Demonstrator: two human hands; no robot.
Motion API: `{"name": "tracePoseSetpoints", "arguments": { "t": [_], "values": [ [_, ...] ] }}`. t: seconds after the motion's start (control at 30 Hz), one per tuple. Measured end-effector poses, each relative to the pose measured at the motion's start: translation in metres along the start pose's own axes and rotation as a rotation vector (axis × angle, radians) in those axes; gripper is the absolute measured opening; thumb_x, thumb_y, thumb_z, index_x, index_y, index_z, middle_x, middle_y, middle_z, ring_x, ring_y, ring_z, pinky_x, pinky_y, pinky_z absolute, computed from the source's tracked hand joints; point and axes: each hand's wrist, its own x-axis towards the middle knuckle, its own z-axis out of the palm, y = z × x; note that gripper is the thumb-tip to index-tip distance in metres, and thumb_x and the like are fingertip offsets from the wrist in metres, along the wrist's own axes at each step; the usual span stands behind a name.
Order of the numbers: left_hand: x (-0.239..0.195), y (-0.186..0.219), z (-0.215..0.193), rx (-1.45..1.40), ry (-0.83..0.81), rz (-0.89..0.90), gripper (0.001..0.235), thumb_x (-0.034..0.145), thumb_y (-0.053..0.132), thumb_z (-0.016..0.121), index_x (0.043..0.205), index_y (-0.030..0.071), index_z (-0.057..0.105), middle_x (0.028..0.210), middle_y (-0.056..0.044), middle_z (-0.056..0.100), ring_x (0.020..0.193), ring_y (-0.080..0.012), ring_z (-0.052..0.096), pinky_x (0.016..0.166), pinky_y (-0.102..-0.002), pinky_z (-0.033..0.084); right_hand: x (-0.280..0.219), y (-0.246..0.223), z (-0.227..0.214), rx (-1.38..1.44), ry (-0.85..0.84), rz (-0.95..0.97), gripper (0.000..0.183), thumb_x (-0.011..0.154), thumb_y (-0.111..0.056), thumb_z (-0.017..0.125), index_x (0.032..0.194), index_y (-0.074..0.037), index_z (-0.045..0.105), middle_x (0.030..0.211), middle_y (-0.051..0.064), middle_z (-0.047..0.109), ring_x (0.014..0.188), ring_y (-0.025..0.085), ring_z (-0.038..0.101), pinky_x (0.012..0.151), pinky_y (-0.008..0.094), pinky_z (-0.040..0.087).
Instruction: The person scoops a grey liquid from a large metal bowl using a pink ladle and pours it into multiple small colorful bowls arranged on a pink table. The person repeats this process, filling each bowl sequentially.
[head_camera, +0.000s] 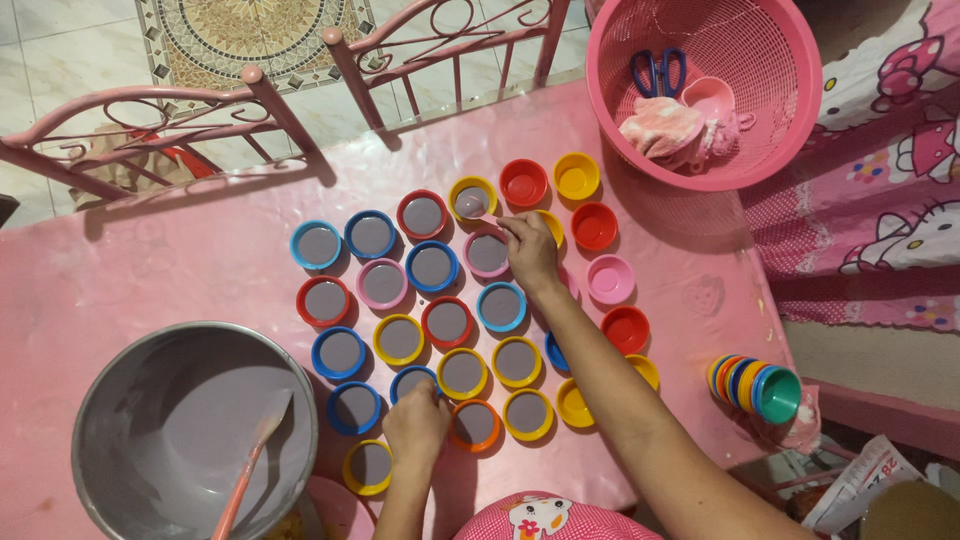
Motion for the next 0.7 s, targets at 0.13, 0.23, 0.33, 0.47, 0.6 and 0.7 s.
{"name": "tracePoseSetpoints", "arguments": {
  "t": [0.13,0.23,0.33,0.47,0.6,0.7],
  "values": [
    [-0.002,0.001,0.0,0.001,0.014,0.018,0.013,0.079,0.025,0.048,0.079,0.014,0.054,0.076,-0.009,0.064,0.072,-0.0366,0.059,0.059,-0.046,0.046,-0.001,-0.004,-0.004,0.01,-0.003,-0.001,0.019,0.085,-0.005,0.056,0.102,-0.007,0.067,0.092,0.007,0.058,0.086,0.021,0.057,0.068,0.03,0.05],
    [-0.001,0.001,0.002,0.006,0.021,0.022,0.015,0.079,0.028,0.05,0.079,0.014,0.054,0.076,-0.01,0.064,0.072,-0.037,0.059,0.058,-0.047,0.046,-0.001,-0.005,-0.005,-0.019,-0.007,0.004,0.02,0.086,-0.007,0.056,0.103,-0.007,0.066,0.092,0.007,0.058,0.086,0.021,0.057,0.068,0.03,0.049],
    [-0.002,0.003,0.001,0.023,0.019,0.029,0.014,0.08,0.027,0.051,0.08,0.014,0.054,0.077,-0.009,0.064,0.073,-0.036,0.06,0.058,-0.046,0.047,-0.002,-0.005,-0.007,-0.027,-0.02,0.025,0.02,0.086,-0.006,0.055,0.103,-0.007,0.066,0.092,0.007,0.058,0.086,0.02,0.056,0.068,0.029,0.049],
    [-0.006,0.006,-0.007,0.0,0.021,0.026,0.011,0.08,0.026,0.051,0.078,0.015,0.053,0.074,-0.007,0.064,0.07,-0.0329,0.06,0.057,-0.043,0.046,-0.001,0.0,-0.004,-0.011,-0.001,-0.003,0.02,0.085,-0.005,0.056,0.102,-0.008,0.067,0.091,0.007,0.058,0.086,0.021,0.056,0.07,0.031,0.049],
    [-0.009,0.007,-0.01,0.008,-0.003,0.019,0.013,0.084,0.026,0.049,0.077,0.015,0.052,0.071,-0.004,0.062,0.066,-0.0279,0.06,0.055,-0.038,0.047,-0.002,0.001,-0.003,-0.003,0.008,-0.012,0.02,0.085,-0.004,0.056,0.101,-0.007,0.067,0.09,0.008,0.058,0.086,0.022,0.056,0.07,0.031,0.049],
    [-0.006,0.004,-0.003,-0.001,0.014,0.011,0.012,0.082,0.026,0.05,0.081,0.015,0.054,0.076,-0.007,0.065,0.071,-0.0333,0.06,0.057,-0.044,0.047,-0.001,0.001,-0.003,-0.018,0.009,-0.027,0.019,0.086,-0.007,0.056,0.101,-0.007,0.067,0.09,0.008,0.058,0.085,0.022,0.056,0.068,0.032,0.048]
  ]
}}
